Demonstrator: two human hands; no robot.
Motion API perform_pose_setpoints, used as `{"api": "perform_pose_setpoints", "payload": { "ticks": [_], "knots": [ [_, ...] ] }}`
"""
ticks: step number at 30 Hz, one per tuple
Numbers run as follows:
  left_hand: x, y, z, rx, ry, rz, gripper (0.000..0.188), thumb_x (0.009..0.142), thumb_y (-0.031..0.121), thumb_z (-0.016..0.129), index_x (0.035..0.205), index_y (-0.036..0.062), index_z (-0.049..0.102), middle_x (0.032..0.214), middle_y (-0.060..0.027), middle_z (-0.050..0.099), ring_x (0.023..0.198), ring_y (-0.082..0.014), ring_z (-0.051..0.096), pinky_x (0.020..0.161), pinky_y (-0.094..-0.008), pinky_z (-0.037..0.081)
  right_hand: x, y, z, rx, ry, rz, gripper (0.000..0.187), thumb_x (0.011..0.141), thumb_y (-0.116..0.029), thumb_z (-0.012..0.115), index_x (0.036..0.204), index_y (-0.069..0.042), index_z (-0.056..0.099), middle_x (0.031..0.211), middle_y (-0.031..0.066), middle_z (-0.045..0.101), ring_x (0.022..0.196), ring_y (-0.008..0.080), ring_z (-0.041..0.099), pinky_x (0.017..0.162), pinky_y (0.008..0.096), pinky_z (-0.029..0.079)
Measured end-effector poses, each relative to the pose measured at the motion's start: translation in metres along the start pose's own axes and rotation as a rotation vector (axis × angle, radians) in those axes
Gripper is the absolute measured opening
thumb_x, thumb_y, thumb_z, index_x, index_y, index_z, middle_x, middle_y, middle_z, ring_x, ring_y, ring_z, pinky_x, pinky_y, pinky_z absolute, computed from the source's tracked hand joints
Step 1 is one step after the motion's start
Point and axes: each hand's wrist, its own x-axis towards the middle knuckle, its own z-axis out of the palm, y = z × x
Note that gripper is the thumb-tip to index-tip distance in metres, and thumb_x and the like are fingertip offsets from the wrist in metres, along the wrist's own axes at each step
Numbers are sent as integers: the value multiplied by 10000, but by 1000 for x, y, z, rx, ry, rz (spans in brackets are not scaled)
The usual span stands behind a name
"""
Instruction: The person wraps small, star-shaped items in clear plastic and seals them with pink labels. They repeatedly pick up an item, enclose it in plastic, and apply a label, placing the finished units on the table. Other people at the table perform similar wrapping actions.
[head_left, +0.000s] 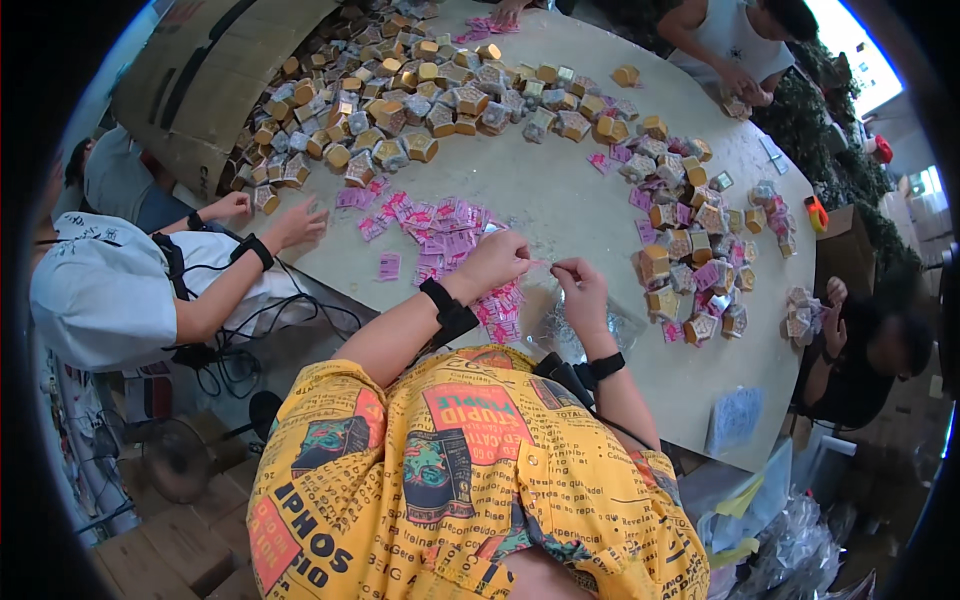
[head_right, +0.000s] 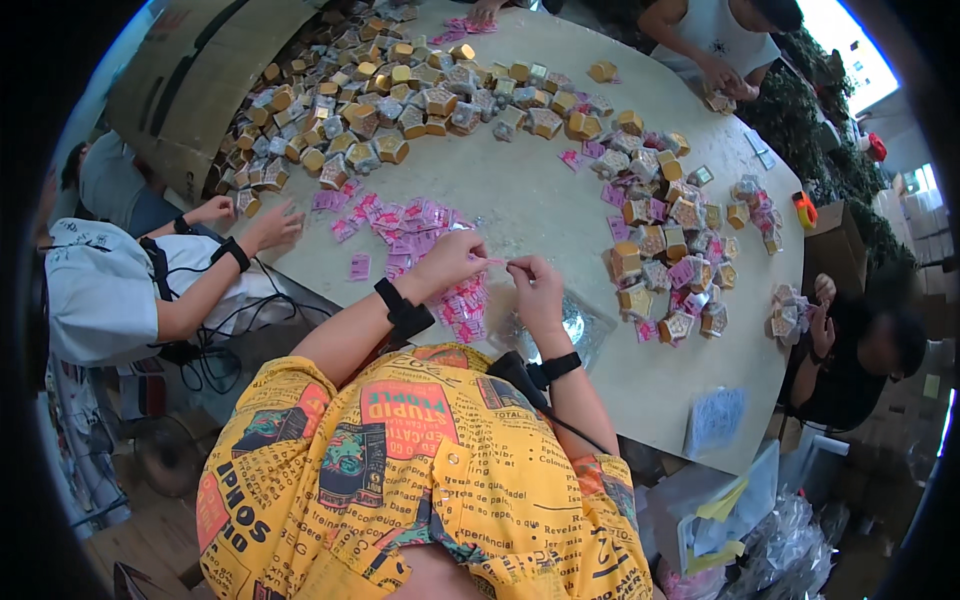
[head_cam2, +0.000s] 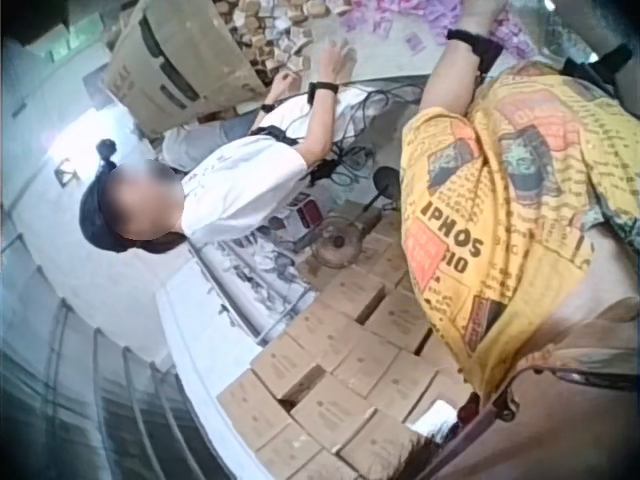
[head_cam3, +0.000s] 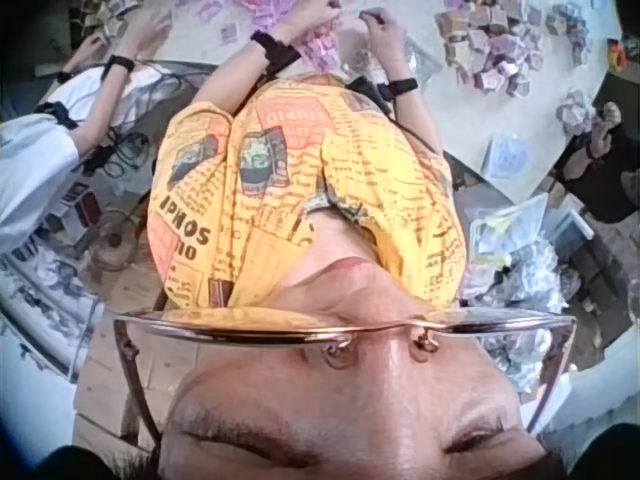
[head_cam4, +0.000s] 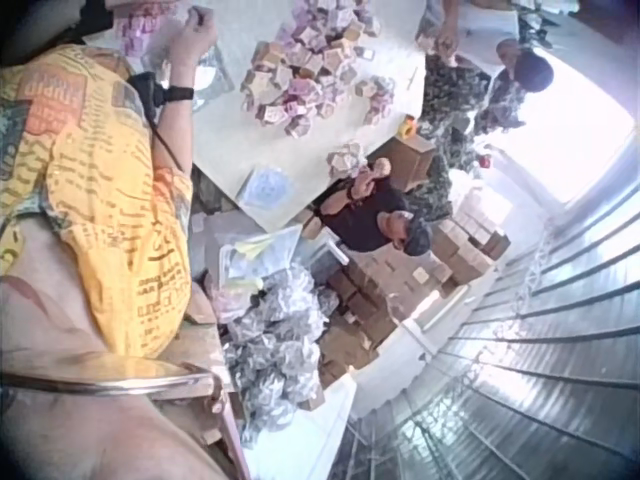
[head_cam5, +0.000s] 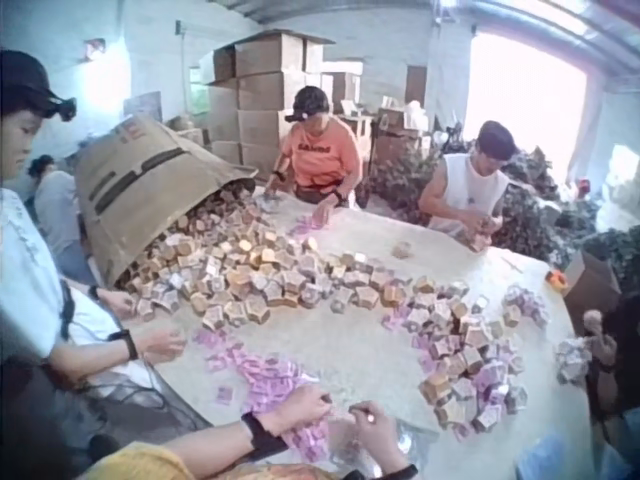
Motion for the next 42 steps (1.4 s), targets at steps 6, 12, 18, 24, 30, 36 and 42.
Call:
{"api": "perform_pose_setpoints", "payload": {
  "ticks": [6, 12, 18, 24, 30, 36, 42],
  "knots": [
    [-5, 15, -6, -95, 15, -23, 162, 722, 152, 636, 770, -3, 631, 722, -142, 634, 689, -262, 631, 625, -349, 490, -2, 0, 2, -71, -34, -85, 87, 796, -41, 627, 860, 3, 667, 801, 103, 671, 746, 171, 636, 696, 281, 492],
    [-15, 28, -9, -186, 17, -43, 146, 741, 126, 627, 788, -11, 624, 740, -123, 636, 705, -207, 621, 646, -324, 481, -1, -6, 5, 59, -3, -110, 69, 795, -23, 625, 856, -1, 649, 814, 106, 668, 774, 179, 634, 719, 284, 488],
    [-17, 35, -17, -314, 45, -169, 154, 769, 133, 637, 814, -14, 629, 736, -86, 635, 710, -167, 604, 662, -304, 474, -16, -16, -5, 26, 23, -233, 67, 786, -9, 628, 852, -5, 643, 816, 102, 665, 773, 202, 639, 708, 296, 486],
    [-15, 49, -17, -322, -39, -166, 186, 792, 169, 666, 823, -12, 636, 744, -80, 640, 713, -148, 602, 670, -294, 474, -13, -15, -4, -37, 64, -214, 74, 781, -2, 629, 851, -16, 647, 826, 107, 661, 798, 230, 634, 726, 305, 479],
    [-20, 58, -19, -503, -31, -144, 191, 820, 161, 653, 854, -26, 643, 770, -69, 653, 748, -121, 602, 695, -275, 481, -13, -21, -1, 68, 145, -340, 85, 794, 27, 610, 857, -16, 648, 866, 105, 652, 827, 221, 618, 752, 303, 475],
    [-8, 55, -10, -552, 78, -115, 136, 796, 123, 653, 822, -11, 649, 761, -76, 655, 726, -99, 597, 648, -269, 480, -18, -20, -5, 238, 115, -232, 81, 820, 40, 593, 879, 3, 634, 903, 94, 649, 819, 167, 600, 747, 266, 468],
    [-14, 75, -24, -277, 209, 87, 117, 723, 112, 643, 726, -4, 635, 677, -135, 605, 651, -255, 605, 590, -349, 463, -13, -14, -8, 917, -2, 249, 102, 894, -42, 548, 971, -13, 608, 938, 87, 643, 729, 112, 584, 607, 205, 450]
  ]
}}
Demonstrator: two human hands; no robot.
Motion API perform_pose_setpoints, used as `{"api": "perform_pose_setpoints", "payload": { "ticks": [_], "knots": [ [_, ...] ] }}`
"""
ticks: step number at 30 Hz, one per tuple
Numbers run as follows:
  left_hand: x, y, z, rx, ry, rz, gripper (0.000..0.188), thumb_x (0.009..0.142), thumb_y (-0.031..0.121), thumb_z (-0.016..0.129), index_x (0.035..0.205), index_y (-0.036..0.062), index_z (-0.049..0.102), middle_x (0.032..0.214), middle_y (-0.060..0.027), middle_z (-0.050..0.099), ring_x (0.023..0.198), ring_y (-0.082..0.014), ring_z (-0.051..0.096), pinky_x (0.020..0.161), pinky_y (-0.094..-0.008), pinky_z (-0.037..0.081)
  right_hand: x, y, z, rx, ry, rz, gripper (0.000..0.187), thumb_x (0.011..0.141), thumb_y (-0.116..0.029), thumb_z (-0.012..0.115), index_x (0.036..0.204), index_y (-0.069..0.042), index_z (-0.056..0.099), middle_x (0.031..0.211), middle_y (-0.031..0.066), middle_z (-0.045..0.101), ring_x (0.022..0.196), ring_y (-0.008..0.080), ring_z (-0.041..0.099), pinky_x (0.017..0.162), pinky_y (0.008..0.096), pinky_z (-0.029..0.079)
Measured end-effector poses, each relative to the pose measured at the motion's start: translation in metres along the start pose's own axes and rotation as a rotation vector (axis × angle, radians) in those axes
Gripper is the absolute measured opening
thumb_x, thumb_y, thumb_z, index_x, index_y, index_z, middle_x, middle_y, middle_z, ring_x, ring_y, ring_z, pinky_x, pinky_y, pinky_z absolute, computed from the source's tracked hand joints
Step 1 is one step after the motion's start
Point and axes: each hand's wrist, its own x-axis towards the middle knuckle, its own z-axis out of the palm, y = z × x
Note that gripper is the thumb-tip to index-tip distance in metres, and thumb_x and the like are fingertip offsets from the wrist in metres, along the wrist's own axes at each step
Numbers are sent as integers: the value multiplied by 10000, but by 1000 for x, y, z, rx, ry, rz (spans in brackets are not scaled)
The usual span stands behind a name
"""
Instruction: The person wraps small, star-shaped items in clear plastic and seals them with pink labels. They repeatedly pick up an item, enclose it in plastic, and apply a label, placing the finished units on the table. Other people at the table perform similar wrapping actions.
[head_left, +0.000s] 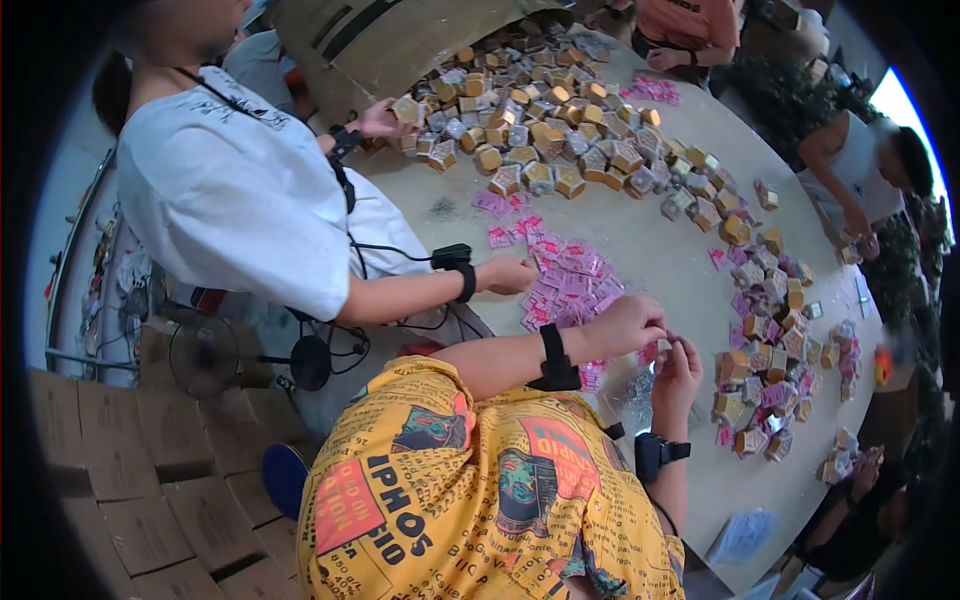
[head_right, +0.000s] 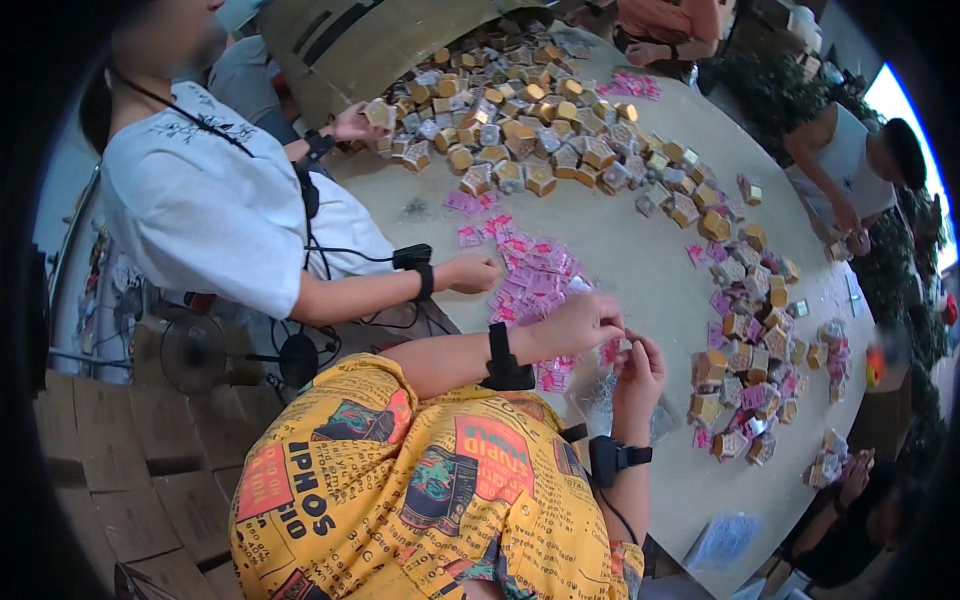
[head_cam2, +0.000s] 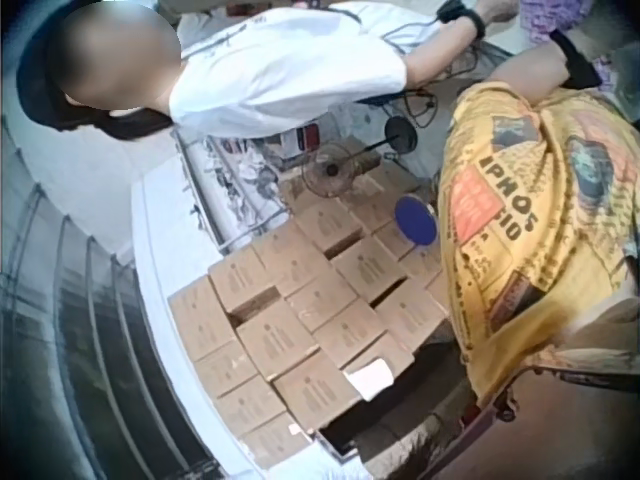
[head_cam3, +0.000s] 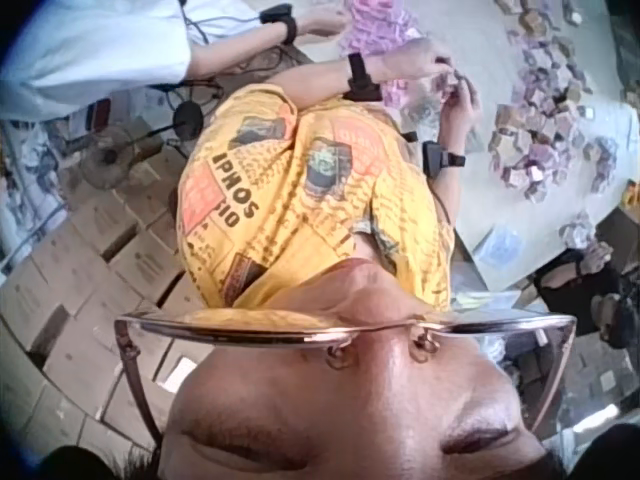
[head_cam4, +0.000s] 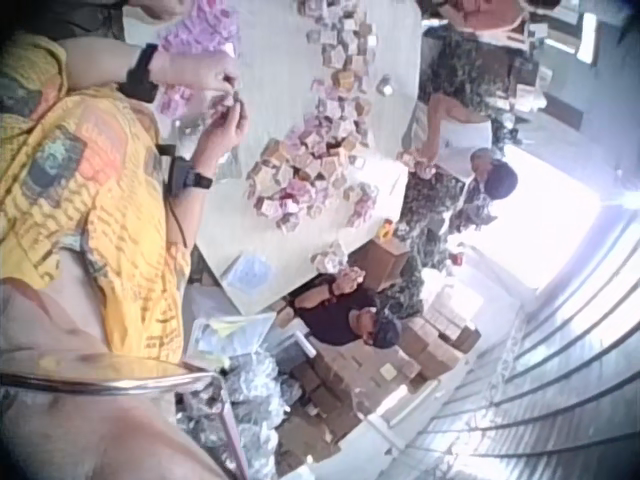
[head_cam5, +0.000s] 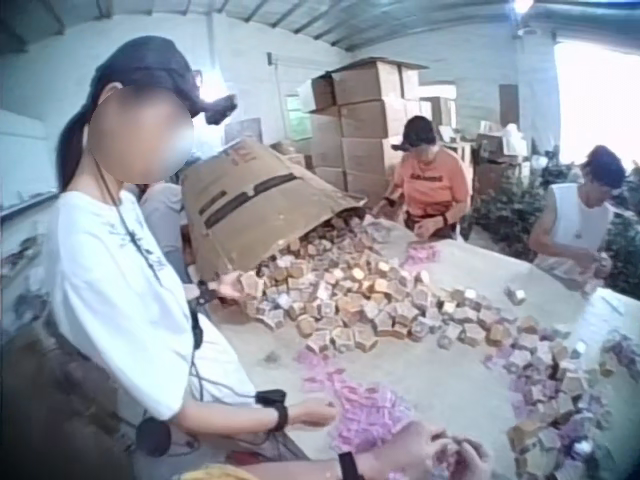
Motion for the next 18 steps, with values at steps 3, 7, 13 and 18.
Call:
{"api": "perform_pose_setpoints", "payload": {
  "ticks": [3, 7, 13, 18],
  "knots": [
    [1, -9, 4, 105, 87, 148, 130, 696, 133, 642, 685, 5, 623, 673, -159, 585, 668, -345, 573, 601, -410, 449, 2, 1, 13, 109, 60, 171, 128, 919, -89, 535, 1019, -21, 576, 907, 72, 635, 702, 111, 579, 588, 206, 451],
    [1, -23, 13, 239, 19, 236, 165, 708, 183, 639, 690, 22, 606, 702, -148, 560, 701, -338, 553, 647, -419, 435, 4, 3, -1, 146, -79, 241, 119, 923, -88, 525, 1003, -12, 568, 881, 65, 624, 702, 109, 575, 589, 206, 459],
    [6, -17, -4, 332, -221, 358, 137, 705, 180, 639, 761, 61, 600, 818, -84, 571, 847, -272, 534, 810, -393, 391, 14, -5, -6, -11, -99, 294, 105, 912, -86, 535, 938, -9, 602, 803, 63, 636, 633, 102, 577, 557, 196, 471],
    [16, -8, -15, 533, -320, 522, 163, 685, 216, 664, 792, 111, 601, 836, -31, 551, 892, -199, 531, 860, -380, 356, 21, -6, -17, -190, -111, 316, 83, 872, -41, 564, 899, 17, 616, 763, 74, 628, 584, 121, 569, 503, 226, 454]
  ]
}}
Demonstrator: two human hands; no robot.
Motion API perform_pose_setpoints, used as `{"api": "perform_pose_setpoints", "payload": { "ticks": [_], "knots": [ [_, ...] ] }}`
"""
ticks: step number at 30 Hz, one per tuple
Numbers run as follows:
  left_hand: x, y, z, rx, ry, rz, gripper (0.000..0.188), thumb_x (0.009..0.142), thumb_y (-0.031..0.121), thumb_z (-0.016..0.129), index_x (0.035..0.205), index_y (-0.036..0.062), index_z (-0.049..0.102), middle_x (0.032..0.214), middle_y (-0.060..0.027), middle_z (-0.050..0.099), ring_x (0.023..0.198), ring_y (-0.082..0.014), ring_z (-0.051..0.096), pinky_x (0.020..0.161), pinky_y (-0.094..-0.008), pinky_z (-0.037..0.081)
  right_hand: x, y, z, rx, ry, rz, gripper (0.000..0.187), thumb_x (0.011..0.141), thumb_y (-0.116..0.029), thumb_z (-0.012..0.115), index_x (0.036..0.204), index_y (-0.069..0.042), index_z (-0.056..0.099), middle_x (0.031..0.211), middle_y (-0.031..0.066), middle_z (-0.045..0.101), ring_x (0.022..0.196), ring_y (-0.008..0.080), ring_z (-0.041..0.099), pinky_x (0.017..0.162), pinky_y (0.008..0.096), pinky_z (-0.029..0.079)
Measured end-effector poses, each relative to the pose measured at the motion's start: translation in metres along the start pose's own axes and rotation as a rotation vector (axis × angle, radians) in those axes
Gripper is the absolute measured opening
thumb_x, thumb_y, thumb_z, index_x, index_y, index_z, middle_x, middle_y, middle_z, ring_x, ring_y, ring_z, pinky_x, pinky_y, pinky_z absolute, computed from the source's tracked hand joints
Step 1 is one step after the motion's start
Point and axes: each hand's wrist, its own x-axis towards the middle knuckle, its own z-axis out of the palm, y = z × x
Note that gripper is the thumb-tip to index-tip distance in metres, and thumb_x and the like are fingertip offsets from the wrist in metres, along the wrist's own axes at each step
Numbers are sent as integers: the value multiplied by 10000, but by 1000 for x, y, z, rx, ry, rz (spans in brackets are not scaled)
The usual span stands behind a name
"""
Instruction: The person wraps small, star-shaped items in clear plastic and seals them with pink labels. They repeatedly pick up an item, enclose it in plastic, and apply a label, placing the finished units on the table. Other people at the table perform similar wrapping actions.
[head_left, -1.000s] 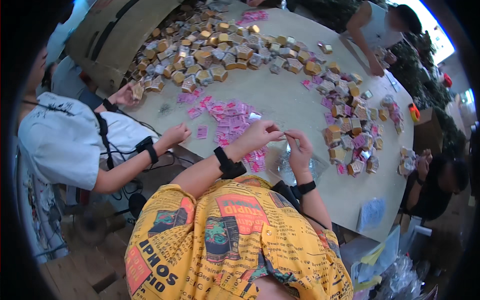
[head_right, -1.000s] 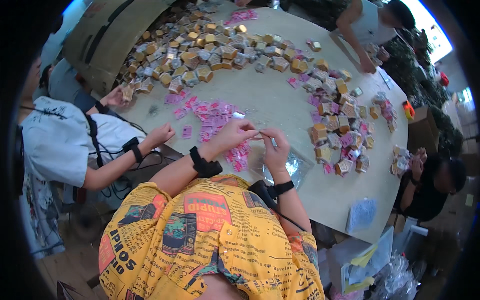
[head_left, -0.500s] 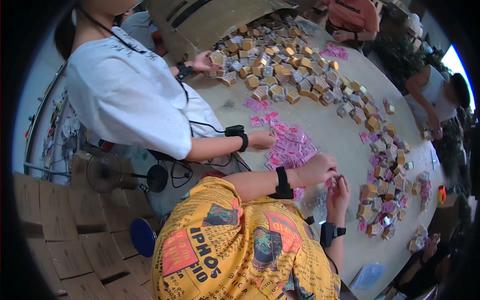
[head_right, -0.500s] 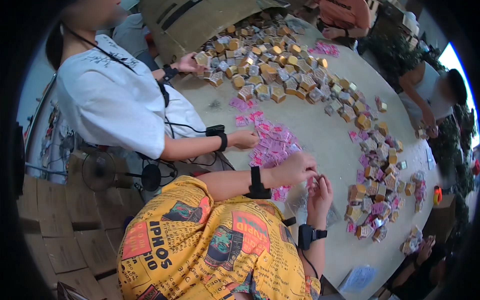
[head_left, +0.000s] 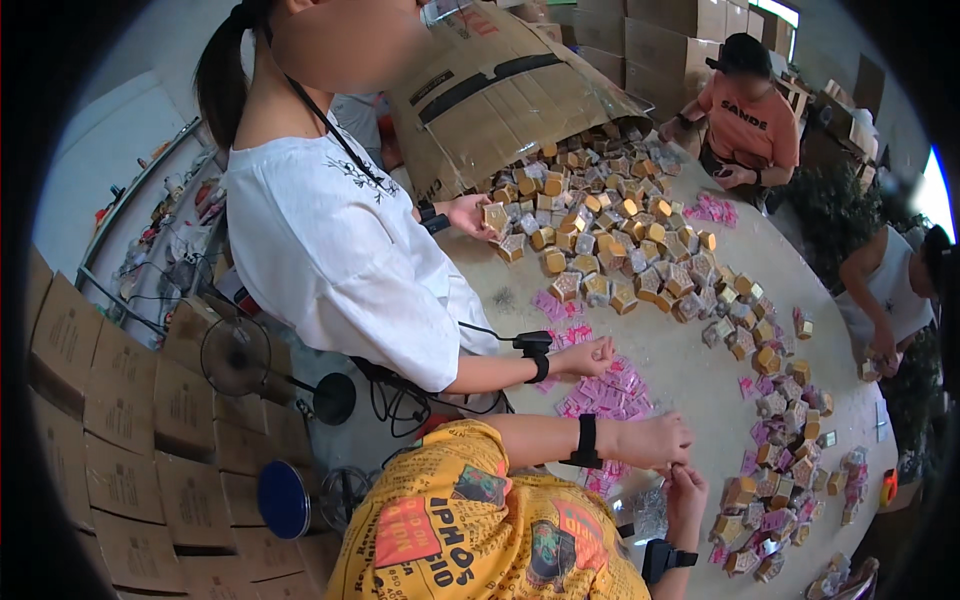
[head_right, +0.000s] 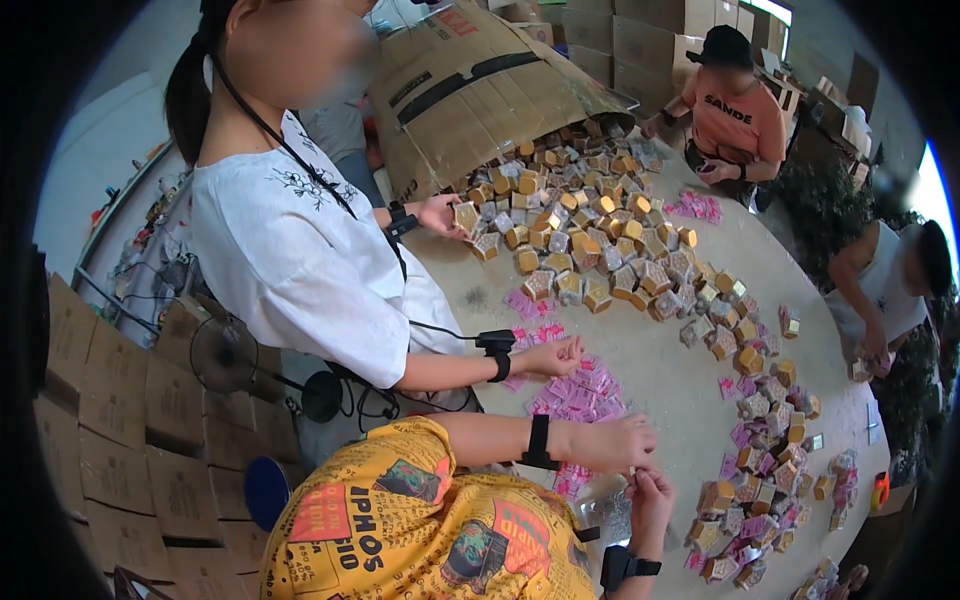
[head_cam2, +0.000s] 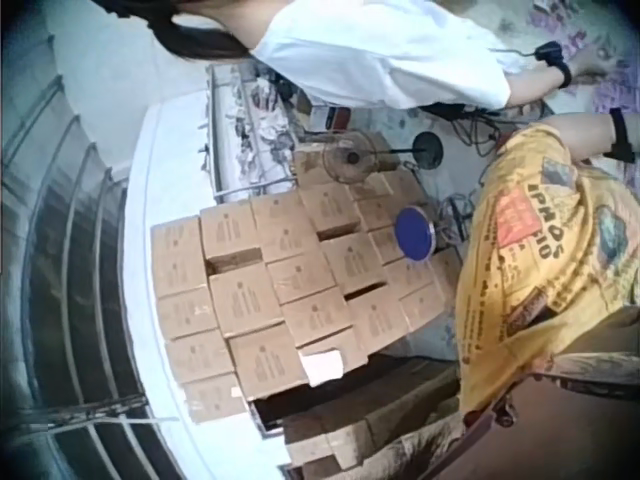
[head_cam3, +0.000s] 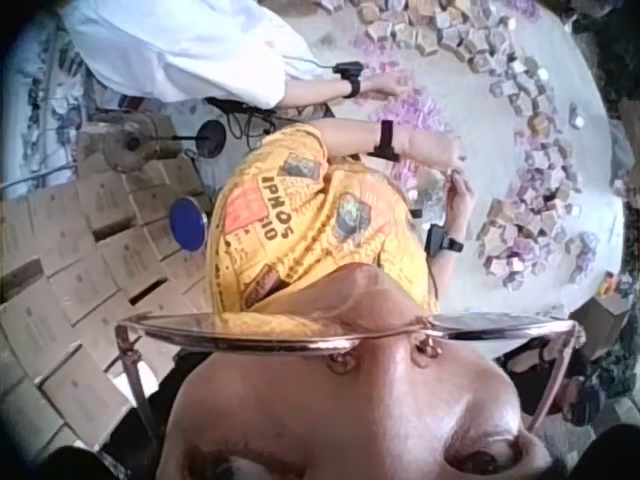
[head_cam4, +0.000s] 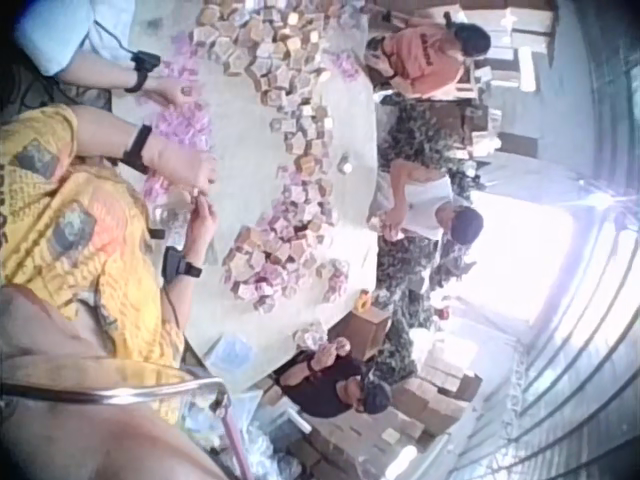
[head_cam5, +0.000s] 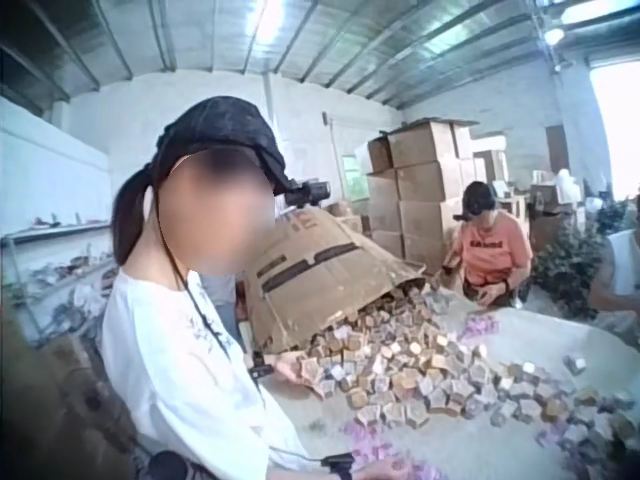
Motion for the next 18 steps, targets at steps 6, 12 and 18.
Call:
{"api": "perform_pose_setpoints", "payload": {
  "ticks": [6, 12, 18],
  "knots": [
    [10, -1, 13, 154, -88, -42, 220, 618, 296, 697, 694, 111, 606, 778, -22, 565, 845, -190, 546, 830, -374, 365, 2, -15, 2, -253, -1, 22, 81, 841, -33, 588, 847, 38, 627, 691, 63, 613, 520, 121, 548, 482, 229, 430],
    [10, -19, 47, -4, -58, -265, 155, 561, 179, 682, 568, 39, 616, 592, -88, 592, 603, -273, 596, 589, -389, 453, 2, -23, 13, -555, 46, -103, 66, 835, -11, 582, 829, 35, 629, 662, 69, 607, 500, 131, 557, 458, 237, 421],
    [8, -42, 42, -872, -182, -693, 137, 554, 83, 708, 626, -20, 653, 589, -130, 630, 553, -204, 622, 513, -348, 474, 0, -29, 20, -1328, -59, -779, 126, 790, 28, 575, 905, -13, 606, 776, 119, 590, 667, 272, 598, 564, 343, 476]
  ]
}}
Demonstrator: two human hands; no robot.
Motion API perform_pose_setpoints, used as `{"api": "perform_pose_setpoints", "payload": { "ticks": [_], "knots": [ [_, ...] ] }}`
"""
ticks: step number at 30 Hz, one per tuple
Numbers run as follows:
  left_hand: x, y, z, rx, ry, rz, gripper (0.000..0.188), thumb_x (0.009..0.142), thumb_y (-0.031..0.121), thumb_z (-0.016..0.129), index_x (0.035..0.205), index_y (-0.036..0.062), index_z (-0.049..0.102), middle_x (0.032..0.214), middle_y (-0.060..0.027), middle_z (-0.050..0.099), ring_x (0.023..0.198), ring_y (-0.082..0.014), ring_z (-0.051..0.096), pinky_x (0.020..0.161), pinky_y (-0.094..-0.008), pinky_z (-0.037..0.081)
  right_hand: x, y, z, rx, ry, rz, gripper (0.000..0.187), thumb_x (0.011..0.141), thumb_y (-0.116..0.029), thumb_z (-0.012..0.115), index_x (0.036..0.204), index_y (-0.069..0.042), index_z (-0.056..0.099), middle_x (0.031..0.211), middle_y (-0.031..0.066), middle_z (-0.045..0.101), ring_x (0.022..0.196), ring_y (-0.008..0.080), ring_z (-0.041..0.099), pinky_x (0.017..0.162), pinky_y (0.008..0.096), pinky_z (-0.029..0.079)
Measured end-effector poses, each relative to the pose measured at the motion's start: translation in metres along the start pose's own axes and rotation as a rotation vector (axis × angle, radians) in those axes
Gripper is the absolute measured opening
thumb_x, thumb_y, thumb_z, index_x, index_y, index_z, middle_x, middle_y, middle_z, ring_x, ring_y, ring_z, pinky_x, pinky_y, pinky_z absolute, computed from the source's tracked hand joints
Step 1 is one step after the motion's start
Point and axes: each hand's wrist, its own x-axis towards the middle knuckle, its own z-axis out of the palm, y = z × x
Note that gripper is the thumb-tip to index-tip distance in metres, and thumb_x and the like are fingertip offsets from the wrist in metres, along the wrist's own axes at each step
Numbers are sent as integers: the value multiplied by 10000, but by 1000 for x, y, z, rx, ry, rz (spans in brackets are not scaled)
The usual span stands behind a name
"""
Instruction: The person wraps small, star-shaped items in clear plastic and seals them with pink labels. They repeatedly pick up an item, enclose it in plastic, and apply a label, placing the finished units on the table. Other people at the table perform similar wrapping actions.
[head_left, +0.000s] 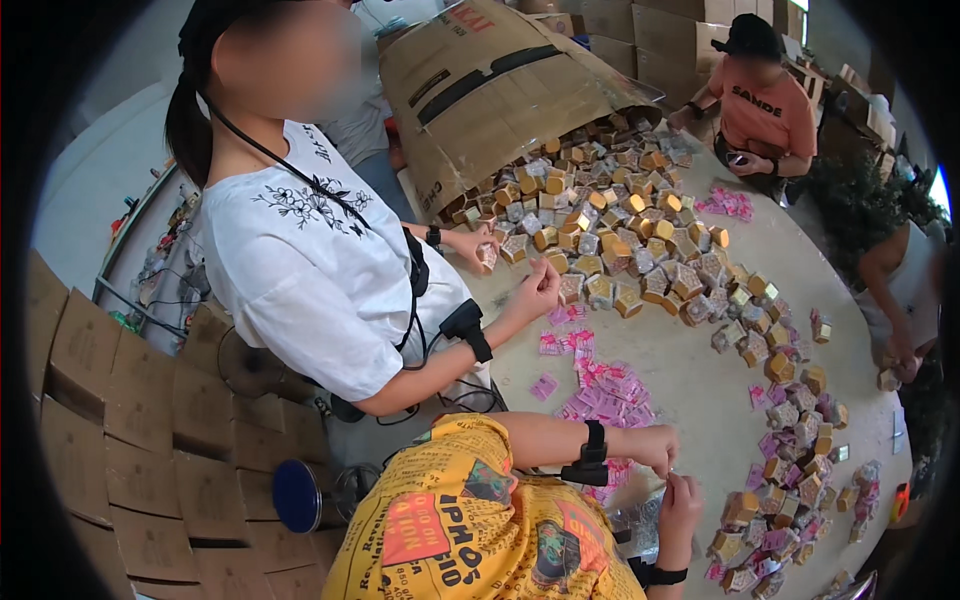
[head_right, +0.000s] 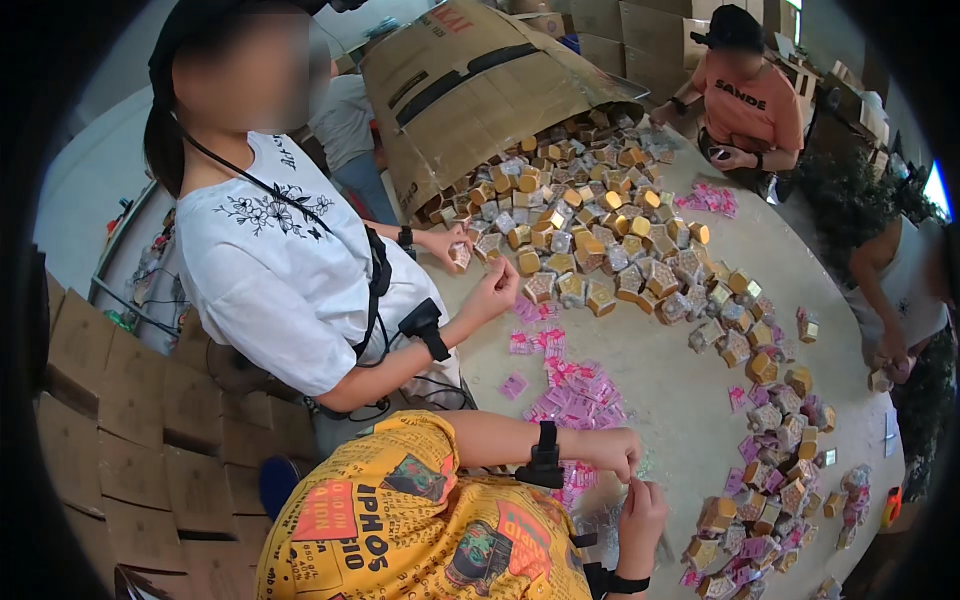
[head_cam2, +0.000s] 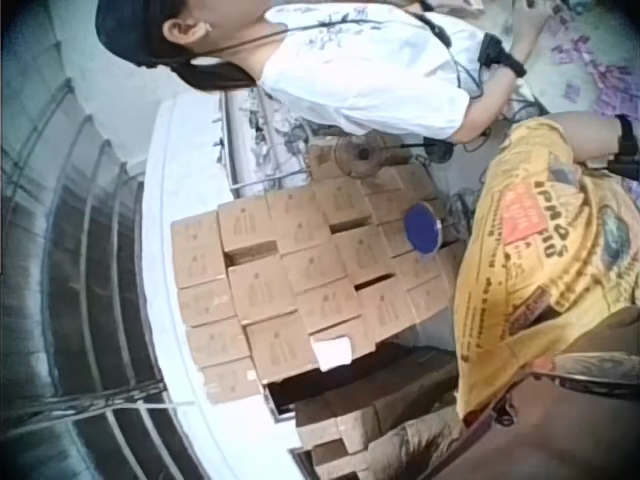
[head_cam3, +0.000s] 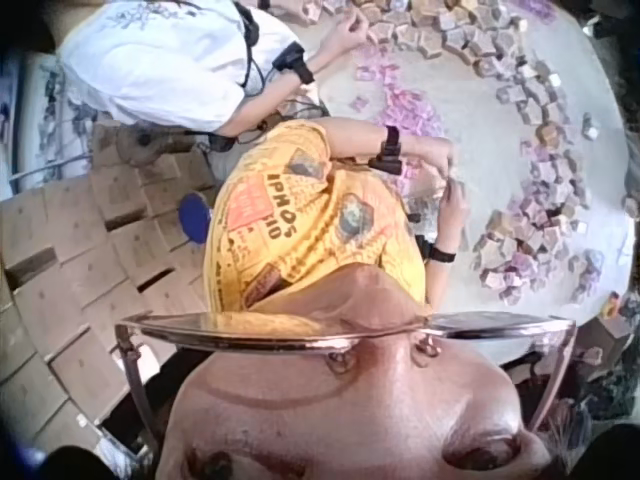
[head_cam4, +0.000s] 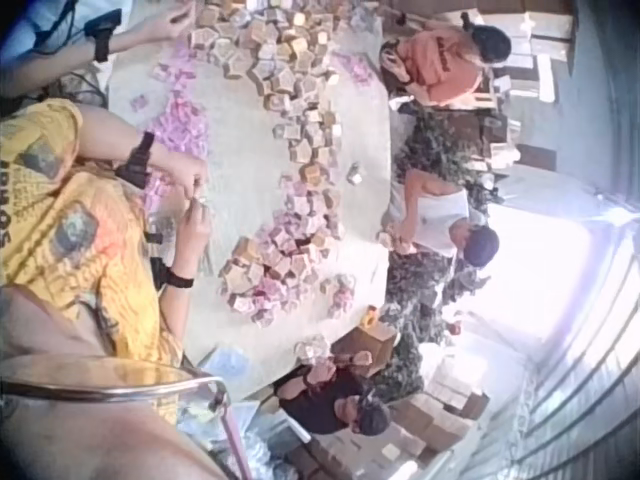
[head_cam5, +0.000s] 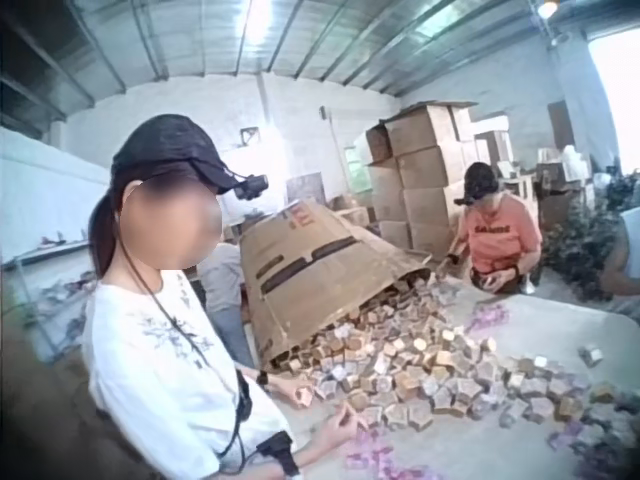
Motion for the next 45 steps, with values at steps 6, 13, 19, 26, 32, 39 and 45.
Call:
{"api": "perform_pose_setpoints", "payload": {
  "ticks": [6, 13, 19, 26, 32, 39, 45],
  "knots": [
    [20, -39, -4, -261, -169, -223, 75, 605, 57, 699, 657, 9, 675, 604, -81, 639, 543, -152, 603, 488, -297, 466, 10, 10, 13, -139, -57, -98, 181, 755, 7, 595, 927, -46, 577, 822, 134, 586, 736, 327, 587, 613, 400, 477],
    [45, -54, -32, -242, -314, -254, 121, 700, 149, 671, 706, 31, 694, 638, -70, 658, 542, -138, 610, 506, -298, 488, 30, 34, 22, -185, -177, 0, 122, 744, -19, 614, 856, -45, 574, 765, 128, 586, 644, 314, 587, 545, 402, 476],
    [127, -41, -156, 747, 770, -86, 515, 751, 182, 634, 1222, 36, 487, 1196, -273, 445, 1044, -408, 505, 830, -458, 449, 44, 50, 14, -94, -52, 131, 88, 754, -40, 618, 837, -33, 587, 751, 142, 582, 646, 325, 580, 562, 407, 472],
    [175, -100, -228, 1191, 833, -109, 553, 782, 134, 603, 1295, 37, 422, 1354, -188, 390, 1225, -376, 404, 938, -433, 436, 18, 40, 15, 5, -107, 252, 57, 793, -52, 582, 838, -17, 591, 770, 156, 584, 693, 353, 569, 602, 428, 450],
    [154, -91, -229, 1081, 561, -207, 644, 716, 90, 642, 1311, 35, 403, 1208, -166, 502, 1154, -358, 453, 867, -406, 477, 9, 33, 24, 153, -110, 327, 62, 808, -52, 559, 837, -8, 591, 696, 122, 594, 635, 300, 578, 580, 387, 456],
    [112, -51, -194, 240, 833, 9, 807, 648, 261, 753, 1333, 52, 382, 1163, -204, 551, 1102, -340, 526, 884, -414, 452, 20, 21, 13, 150, -46, 272, 64, 836, -58, 554, 851, -2, 582, 716, 132, 607, 643, 290, 585, 575, 376, 443],
    [74, -17, -120, -1156, 228, -94, 367, 808, 348, 654, 1040, 72, 588, 807, -49, 599, 743, -175, 586, 749, -337, 498, 59, -2, -11, 117, 83, 240, 57, 784, -28, 587, 836, -5, 595, 732, 157, 589, 675, 307, 577, 600, 376, 451]
  ]
}}
